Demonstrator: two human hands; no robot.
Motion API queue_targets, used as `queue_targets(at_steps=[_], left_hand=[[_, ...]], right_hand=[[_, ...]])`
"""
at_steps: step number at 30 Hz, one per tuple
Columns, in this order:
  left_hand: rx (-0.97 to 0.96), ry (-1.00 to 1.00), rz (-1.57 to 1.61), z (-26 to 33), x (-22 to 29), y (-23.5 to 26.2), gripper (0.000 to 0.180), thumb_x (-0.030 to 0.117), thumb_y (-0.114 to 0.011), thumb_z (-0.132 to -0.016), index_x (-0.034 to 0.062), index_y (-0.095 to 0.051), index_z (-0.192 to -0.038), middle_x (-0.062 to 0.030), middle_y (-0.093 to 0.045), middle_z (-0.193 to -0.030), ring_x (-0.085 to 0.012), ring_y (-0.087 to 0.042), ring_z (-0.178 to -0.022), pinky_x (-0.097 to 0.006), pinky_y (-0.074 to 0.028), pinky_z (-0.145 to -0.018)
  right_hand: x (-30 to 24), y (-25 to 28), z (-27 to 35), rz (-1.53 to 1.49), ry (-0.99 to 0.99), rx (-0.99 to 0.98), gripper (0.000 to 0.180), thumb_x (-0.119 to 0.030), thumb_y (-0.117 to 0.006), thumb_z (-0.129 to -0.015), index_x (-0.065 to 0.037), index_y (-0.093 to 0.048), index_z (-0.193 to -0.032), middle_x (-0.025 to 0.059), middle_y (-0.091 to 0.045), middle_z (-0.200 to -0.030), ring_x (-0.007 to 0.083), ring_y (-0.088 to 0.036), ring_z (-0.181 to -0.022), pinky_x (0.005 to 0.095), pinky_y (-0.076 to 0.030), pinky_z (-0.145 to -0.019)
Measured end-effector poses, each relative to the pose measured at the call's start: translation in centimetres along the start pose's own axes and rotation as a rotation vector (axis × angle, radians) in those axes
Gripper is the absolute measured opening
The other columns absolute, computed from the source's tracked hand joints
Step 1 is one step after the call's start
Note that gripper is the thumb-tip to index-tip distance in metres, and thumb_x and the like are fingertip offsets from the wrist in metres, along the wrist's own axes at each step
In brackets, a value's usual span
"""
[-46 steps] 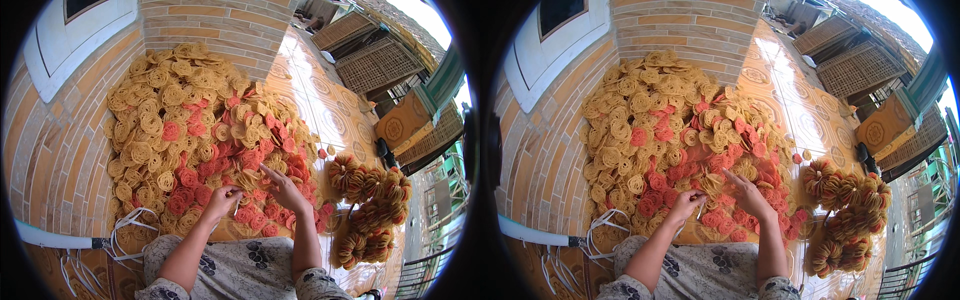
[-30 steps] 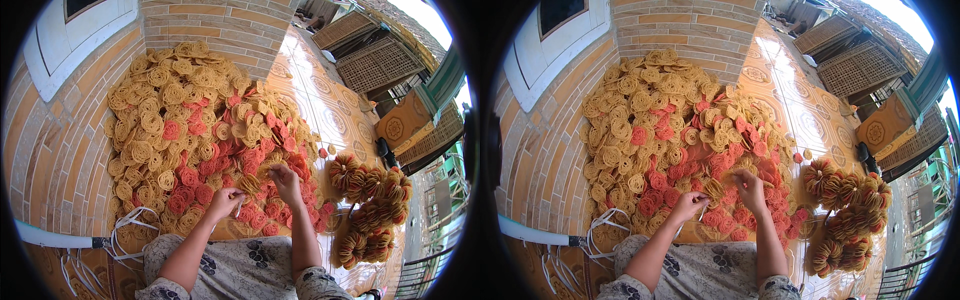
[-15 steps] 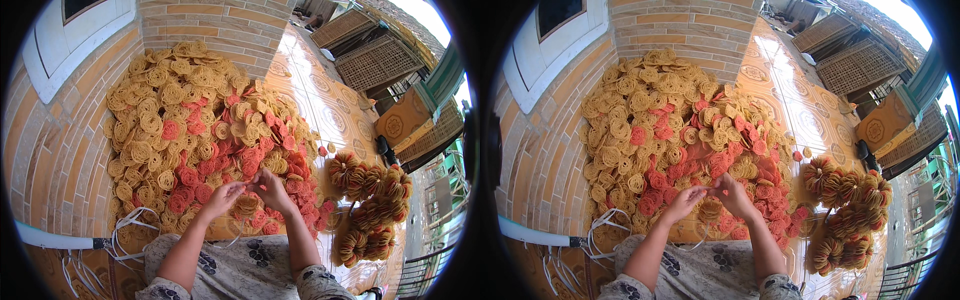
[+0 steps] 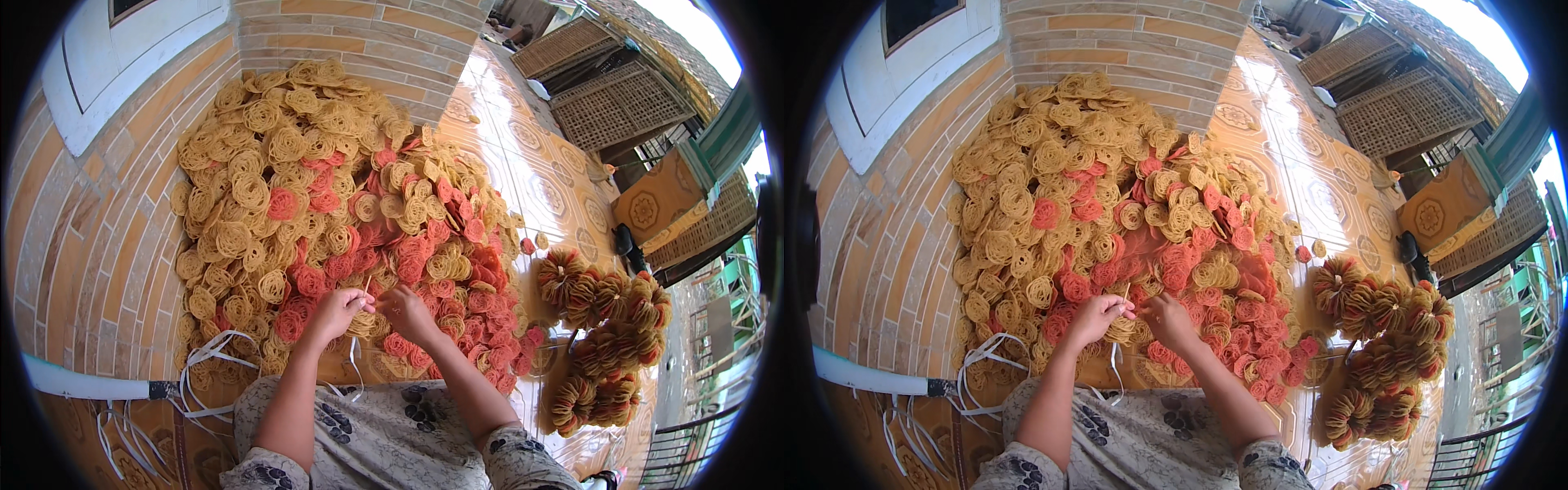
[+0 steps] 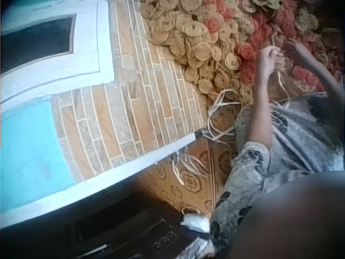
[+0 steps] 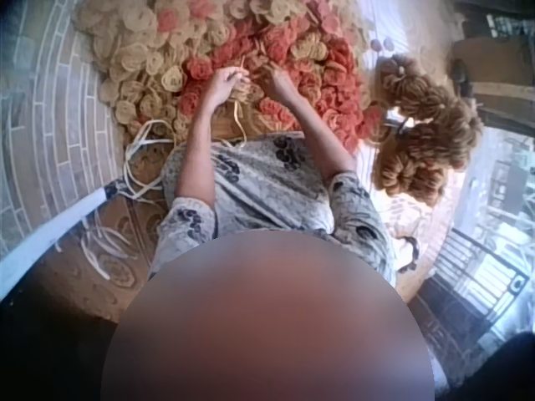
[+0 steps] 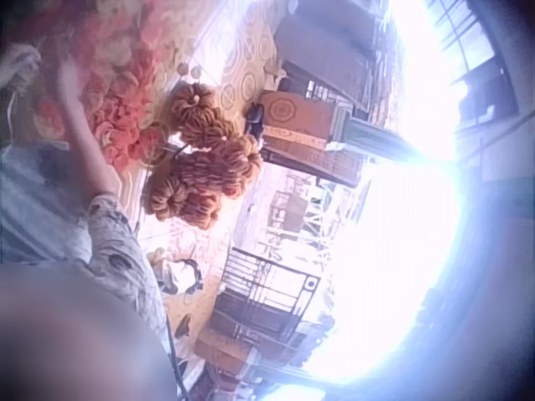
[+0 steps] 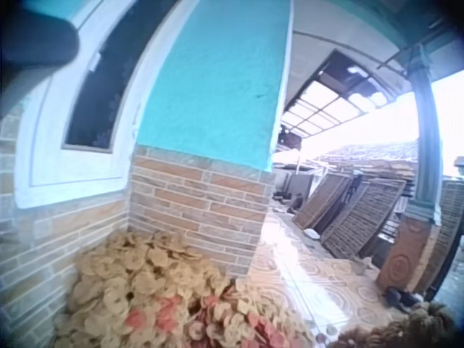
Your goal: The person sits on a tiled floor and threads yellow and red coiled spirals onto a white string. They pick spirals from a large pile, slide them onto the string one by one, and occasionally adjust the growing strand. The finished strand is held in the hands as more spirals are added.
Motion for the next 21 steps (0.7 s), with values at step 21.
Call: queue_targets(at_steps=[21], left_hand=[[0.004, 0.031, 0.167, -0.8, -0.6, -4.5, 0.025, 0.020, -0.055, -0.097, 0.0000, -0.067, -0.107, -0.0061, -0.072, -0.089, -0.0111, -0.064, -0.082, -0.027, -0.047, -0.081]], right_hand=[[-1.2, 5.3, 1.9, 0.151, 0.252, 0.211, 0.031, -0.031, -0.058, -0.096, -0.003, -0.070, -0.102, 0.0136, -0.069, -0.097, 0.0220, -0.062, -0.085, 0.0345, -0.046, -0.078]])
Point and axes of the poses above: each hand's wrist, its own z-axis away from the middle knuckle, its own y-axis out of the back of the hand, x = y × z, the point moved 7 cm from there along -z, towards the middle knuckle
